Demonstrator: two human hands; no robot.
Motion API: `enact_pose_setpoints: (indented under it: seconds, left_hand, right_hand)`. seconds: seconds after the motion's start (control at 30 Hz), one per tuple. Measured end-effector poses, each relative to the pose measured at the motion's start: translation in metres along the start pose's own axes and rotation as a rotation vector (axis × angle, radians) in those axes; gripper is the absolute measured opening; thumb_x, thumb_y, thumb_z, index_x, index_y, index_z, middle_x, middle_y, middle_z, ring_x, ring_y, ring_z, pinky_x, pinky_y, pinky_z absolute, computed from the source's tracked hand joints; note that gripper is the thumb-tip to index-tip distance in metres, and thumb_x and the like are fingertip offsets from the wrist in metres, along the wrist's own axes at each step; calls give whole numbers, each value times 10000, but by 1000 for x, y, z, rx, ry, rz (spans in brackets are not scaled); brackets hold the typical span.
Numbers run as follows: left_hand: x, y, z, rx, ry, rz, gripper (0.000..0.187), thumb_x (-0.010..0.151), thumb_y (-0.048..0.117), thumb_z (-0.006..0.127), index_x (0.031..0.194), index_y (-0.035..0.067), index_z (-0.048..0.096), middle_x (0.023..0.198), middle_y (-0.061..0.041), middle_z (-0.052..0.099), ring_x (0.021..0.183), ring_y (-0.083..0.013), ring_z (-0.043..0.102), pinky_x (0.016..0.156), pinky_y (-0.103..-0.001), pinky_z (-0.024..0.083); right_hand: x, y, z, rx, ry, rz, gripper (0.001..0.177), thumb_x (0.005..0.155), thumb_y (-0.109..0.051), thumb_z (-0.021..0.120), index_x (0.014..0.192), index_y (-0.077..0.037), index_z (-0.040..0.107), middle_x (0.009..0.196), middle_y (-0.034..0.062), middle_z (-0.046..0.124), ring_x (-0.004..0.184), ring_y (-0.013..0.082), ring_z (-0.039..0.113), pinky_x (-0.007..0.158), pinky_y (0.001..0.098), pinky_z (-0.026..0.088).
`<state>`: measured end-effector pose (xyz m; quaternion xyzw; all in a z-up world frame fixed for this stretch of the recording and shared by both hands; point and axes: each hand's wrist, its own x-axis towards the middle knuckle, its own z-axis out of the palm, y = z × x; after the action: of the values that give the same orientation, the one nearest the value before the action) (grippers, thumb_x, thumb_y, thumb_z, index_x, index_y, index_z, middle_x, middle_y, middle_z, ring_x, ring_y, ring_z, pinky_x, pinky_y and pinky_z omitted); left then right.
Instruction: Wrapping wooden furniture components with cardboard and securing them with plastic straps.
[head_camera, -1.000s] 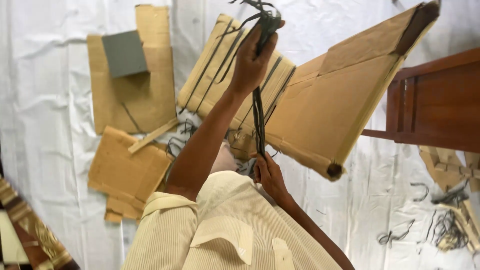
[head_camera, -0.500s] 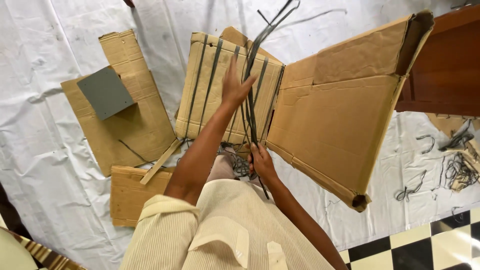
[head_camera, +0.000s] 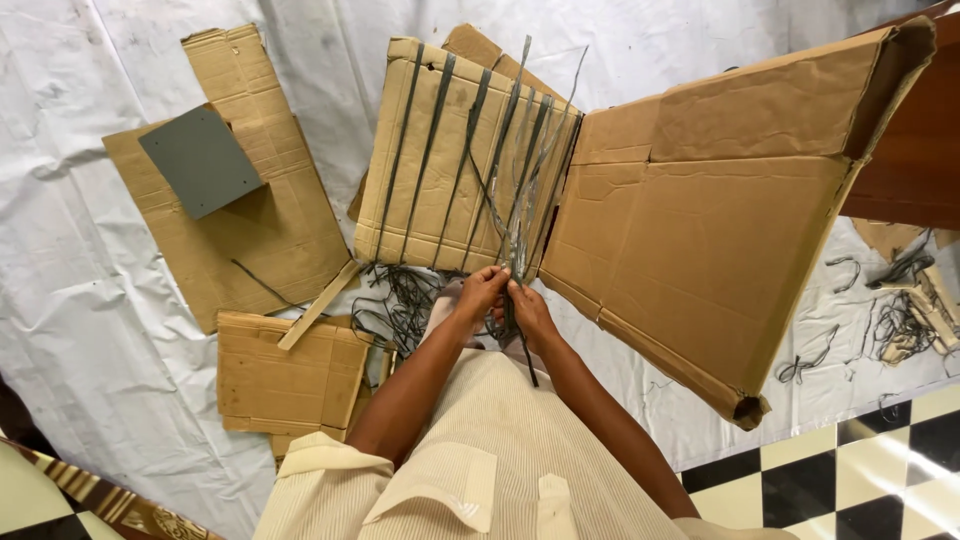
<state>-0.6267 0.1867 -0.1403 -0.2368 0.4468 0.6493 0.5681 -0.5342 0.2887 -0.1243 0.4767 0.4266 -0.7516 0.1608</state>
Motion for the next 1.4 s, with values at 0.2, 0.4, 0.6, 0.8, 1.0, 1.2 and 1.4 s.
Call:
enact_pose_setpoints:
  seconds: [0.2, 0.4, 0.6, 0.8, 1.0, 1.2, 1.4]
  left_hand:
    - [21, -3, -10, 107, -16, 94, 173, 998, 240, 659, 929, 82, 655, 649, -1, 608, 455, -114, 525, 387, -300, 410]
    - [40, -8, -19, 186, 27, 202, 227, 983, 256, 698, 994, 38, 759, 797, -16, 725, 625, -102, 644, 548, -260, 500]
    - [22, 12, -23, 576, 399, 365, 307, 938, 342, 711, 1065, 79, 809, 780, -12, 750, 667, -85, 642, 615, -266, 480]
    - [-13, 35, -17, 635, 555, 516, 304, 992, 347, 648, 1035, 93, 809, 697, -32, 681, 619, -111, 606, 605, -296, 479]
    - [-30, 35, -9, 357, 411, 758, 288, 1079, 271, 584, 1131, 54, 767, 891, 26, 714, 722, -55, 541, 606, -240, 446]
    - [-66, 41, 35, -58, 122, 578, 280, 1100, 254, 552, 1198, 71, 739, 836, 22, 612, 697, -55, 562, 584, -225, 494]
    - [-71, 39, 48, 16, -44, 555, 252, 1072, 179, 596, 1248, 34, 702, 944, 6, 688, 835, -71, 625, 731, -226, 533]
  right_hand:
    - [-17, -9, 1, -78, 12, -40, 375, 1079, -378, 469, 1126, -64, 670, 925, 10, 718, 788, 111, 661, 729, 283, 538]
    - [-5, 1, -12, -58, 71, 6, 342, 1065, -390, 491, 1179, -116, 661, 939, -23, 689, 827, 104, 624, 742, 289, 511]
    - [13, 19, -34, -412, 305, -86, 513, 1090, -443, 519, 1289, 3, 674, 1025, 76, 627, 933, 195, 550, 809, 363, 465]
    - [14, 19, -47, -390, 304, -131, 694, 987, -433, 631, 1500, -8, 435, 1433, 146, 596, 1334, 241, 561, 1092, 339, 418]
    - [-6, 8, -36, -401, 228, -145, 617, 993, -374, 626, 1485, -11, 544, 1449, 140, 634, 1341, 239, 590, 1100, 344, 441]
    - [-79, -59, 27, -304, -103, -464, 596, 985, -119, 590, 1538, -51, 377, 1466, 101, 541, 1379, 204, 502, 1118, 346, 425]
    - [-92, -48, 20, -218, -28, -438, 299, 1120, -185, 525, 1361, -19, 583, 1121, 69, 664, 988, 162, 614, 861, 324, 510]
